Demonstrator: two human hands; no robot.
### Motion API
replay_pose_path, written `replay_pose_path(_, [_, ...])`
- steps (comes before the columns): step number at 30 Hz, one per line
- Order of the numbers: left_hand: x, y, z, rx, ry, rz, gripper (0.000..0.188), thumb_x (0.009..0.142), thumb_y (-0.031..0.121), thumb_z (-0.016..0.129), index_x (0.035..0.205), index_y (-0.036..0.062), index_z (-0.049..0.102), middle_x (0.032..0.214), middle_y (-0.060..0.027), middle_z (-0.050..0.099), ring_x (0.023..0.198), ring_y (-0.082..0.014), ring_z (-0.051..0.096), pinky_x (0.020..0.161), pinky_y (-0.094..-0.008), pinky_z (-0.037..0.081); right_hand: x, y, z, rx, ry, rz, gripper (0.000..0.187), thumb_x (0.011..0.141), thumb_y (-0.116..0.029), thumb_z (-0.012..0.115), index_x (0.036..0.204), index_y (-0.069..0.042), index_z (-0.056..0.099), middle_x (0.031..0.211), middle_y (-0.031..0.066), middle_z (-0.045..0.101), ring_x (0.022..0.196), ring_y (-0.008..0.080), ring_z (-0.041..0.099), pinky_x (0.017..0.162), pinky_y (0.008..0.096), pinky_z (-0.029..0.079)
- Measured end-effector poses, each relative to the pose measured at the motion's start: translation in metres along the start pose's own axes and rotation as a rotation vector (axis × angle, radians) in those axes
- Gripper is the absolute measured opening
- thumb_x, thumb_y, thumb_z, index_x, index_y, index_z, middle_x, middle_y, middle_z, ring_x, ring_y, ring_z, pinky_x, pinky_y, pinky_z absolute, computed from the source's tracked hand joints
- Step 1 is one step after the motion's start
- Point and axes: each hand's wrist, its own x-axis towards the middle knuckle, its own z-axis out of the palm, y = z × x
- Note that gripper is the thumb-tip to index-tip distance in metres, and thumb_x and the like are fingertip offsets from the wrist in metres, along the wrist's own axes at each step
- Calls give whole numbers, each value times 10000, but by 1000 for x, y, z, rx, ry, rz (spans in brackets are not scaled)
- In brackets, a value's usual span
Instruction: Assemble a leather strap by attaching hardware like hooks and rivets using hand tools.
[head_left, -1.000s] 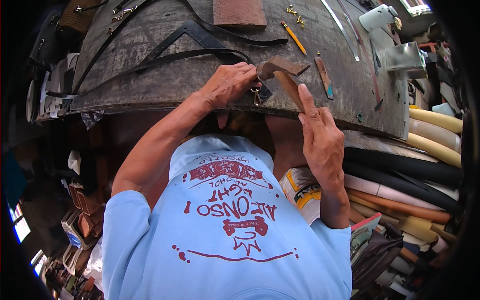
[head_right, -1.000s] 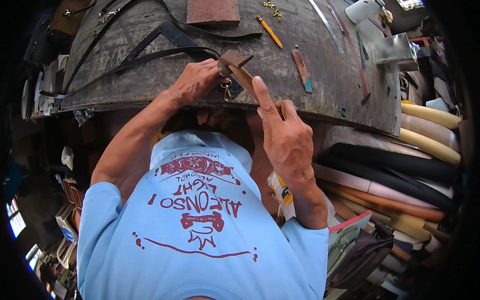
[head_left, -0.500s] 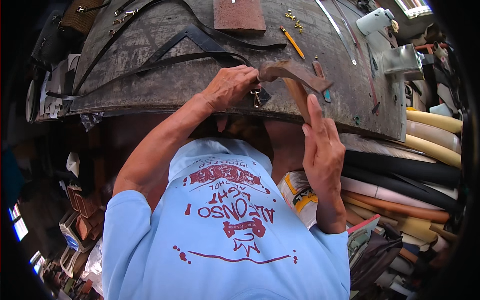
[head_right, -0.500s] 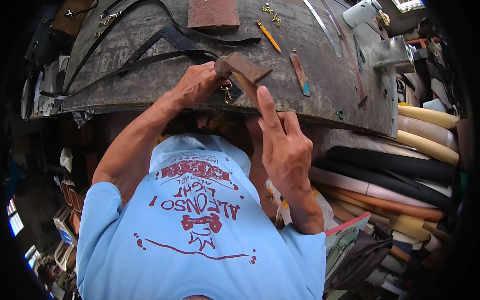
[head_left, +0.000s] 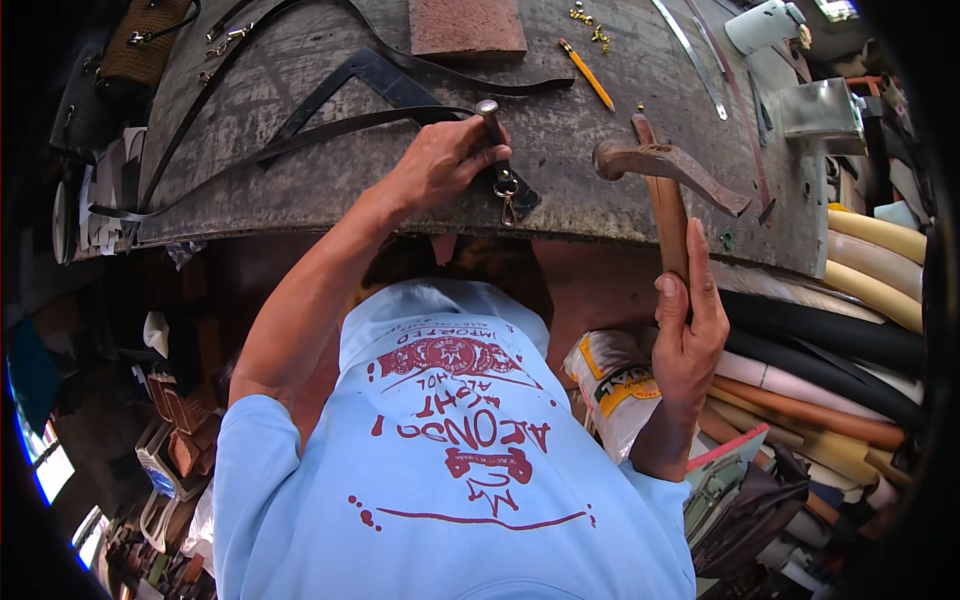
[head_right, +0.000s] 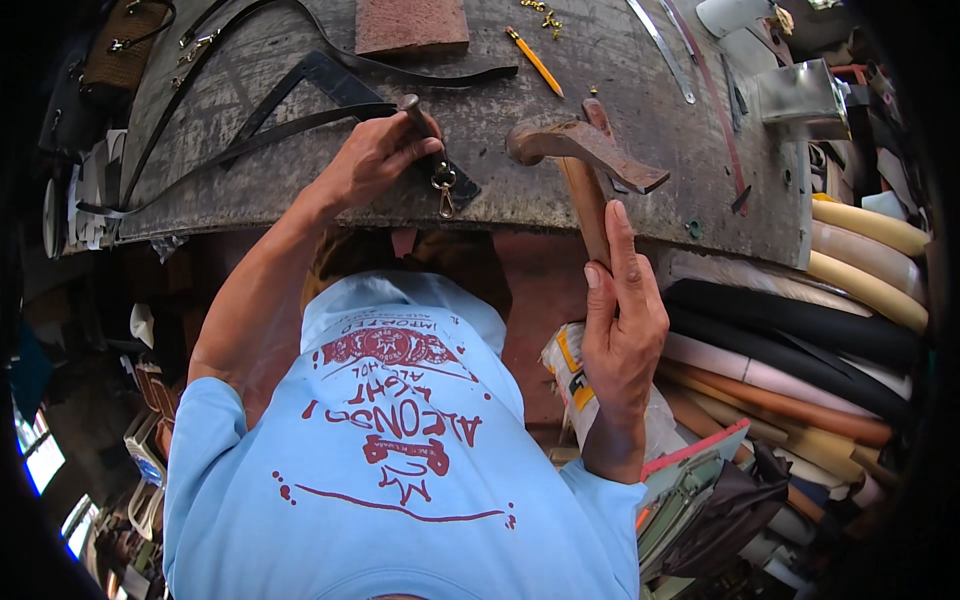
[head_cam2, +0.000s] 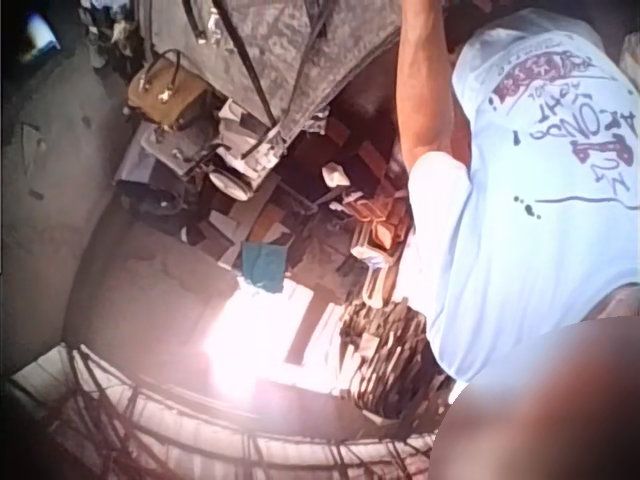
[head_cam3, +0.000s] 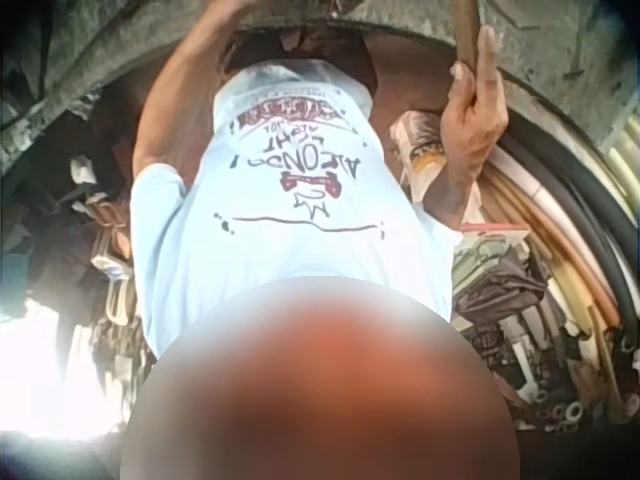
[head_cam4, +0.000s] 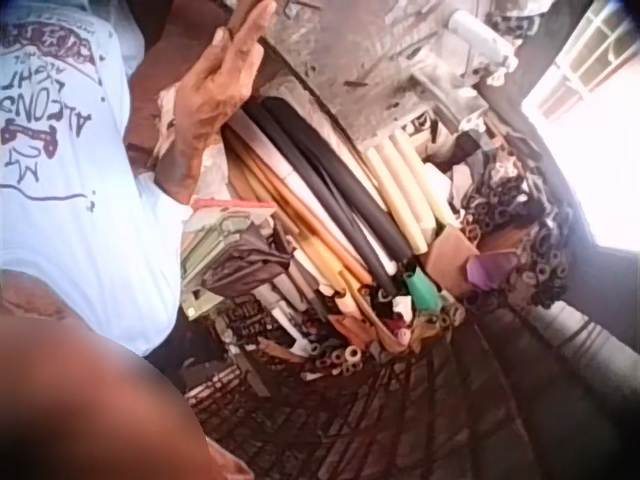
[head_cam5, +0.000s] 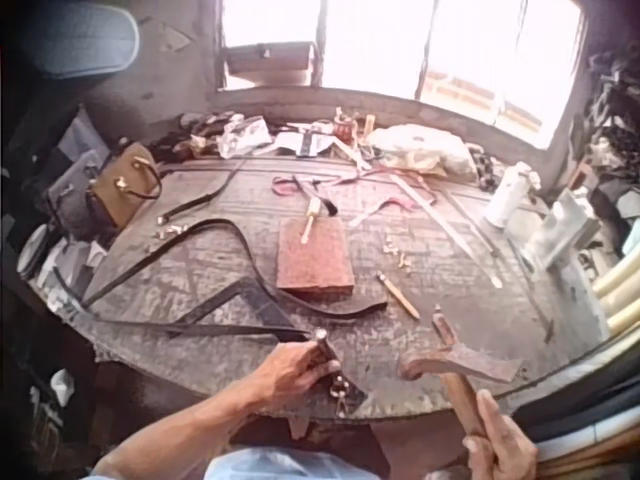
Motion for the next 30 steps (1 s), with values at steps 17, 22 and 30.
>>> replay_pose_path(17, [-7, 8, 6, 347, 28, 279, 183, 896, 268, 670, 943, 104, 605, 839, -80, 645, 814, -285, 648, 693, -404, 533, 28, -38, 5, 28, -79, -236, 449, 954, 21, 543, 1400, 11, 502, 1350, 181, 590, 1153, 301, 627, 913, 339, 497])
replay_pose_path(22, [-8, 11, 6, 390, 20, 279, 170, 884, 232, 688, 972, 96, 637, 849, -92, 659, 793, -293, 654, 700, -397, 539, 29, -40, 16, -12, -27, -299, 479, 937, 28, 561, 1410, 25, 485, 1295, 213, 610, 1038, 322, 648, 819, 342, 523])
replay_pose_path(30, [-7, 8, 2, 283, -50, 146, 132, 922, 163, 664, 1003, 66, 628, 886, -88, 679, 839, -239, 677, 711, -354, 549, 55, 14, 33, -181, 34, -20, 527, 967, -70, 565, 1463, -222, 478, 836, 162, 574, 732, 328, 575, 735, 440, 483])
